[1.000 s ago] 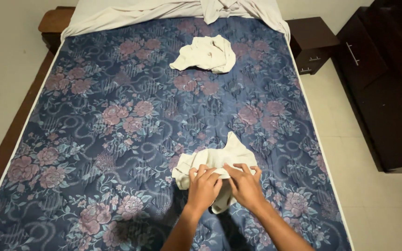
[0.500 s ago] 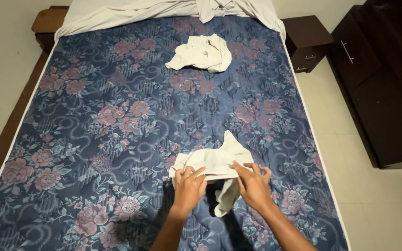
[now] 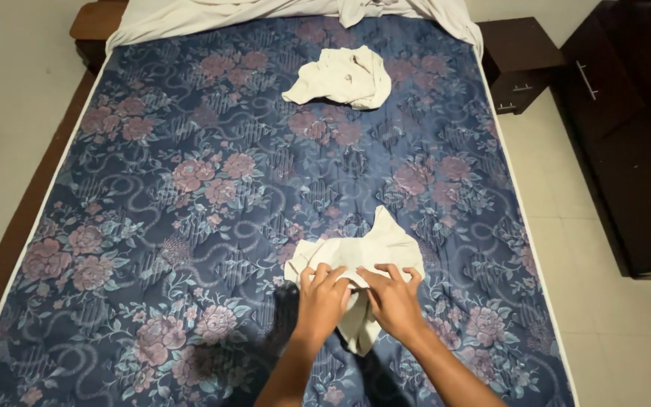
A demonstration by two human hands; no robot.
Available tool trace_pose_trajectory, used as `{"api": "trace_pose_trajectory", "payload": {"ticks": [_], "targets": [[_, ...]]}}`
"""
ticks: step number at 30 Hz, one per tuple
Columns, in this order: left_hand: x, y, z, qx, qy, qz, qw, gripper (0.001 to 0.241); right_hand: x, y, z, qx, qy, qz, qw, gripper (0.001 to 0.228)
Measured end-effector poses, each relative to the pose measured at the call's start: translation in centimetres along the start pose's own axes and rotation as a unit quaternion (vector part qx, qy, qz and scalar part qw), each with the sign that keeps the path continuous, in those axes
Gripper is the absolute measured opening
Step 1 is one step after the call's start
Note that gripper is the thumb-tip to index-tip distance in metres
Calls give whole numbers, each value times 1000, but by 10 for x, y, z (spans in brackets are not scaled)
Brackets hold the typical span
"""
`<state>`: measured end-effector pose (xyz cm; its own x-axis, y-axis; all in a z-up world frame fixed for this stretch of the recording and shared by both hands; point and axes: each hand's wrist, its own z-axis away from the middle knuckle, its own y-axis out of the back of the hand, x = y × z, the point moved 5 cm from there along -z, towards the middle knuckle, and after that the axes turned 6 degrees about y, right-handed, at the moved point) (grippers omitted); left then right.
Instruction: The person folds a white sheet on a bed, then moves it to a chair. They then fold a white towel on the bed. The person uses their hands to smooth and fold the items.
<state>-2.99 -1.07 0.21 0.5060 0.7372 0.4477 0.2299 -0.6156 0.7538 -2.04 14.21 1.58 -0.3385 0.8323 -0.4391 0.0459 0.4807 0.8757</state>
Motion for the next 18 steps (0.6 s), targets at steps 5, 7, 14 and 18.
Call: {"api": "trace_pose_trajectory", "payload": {"ticks": [5,7,14,18], "targets": [[-27,-12,21,-17,68,-38,997,19,-18,3,2,-14,2,-26,1000,44],[-38,-16,28,-32,90,-57,994,20,-18,1,3,-5,18,-28,999,44],[-48,-3,42,-34,68,-4,997,21,17,-6,9,-27,-48,14,998,42],[-49,4,44,-23,89,-34,995,17,28,-17,11,-36,-71,24,997,40]]}}
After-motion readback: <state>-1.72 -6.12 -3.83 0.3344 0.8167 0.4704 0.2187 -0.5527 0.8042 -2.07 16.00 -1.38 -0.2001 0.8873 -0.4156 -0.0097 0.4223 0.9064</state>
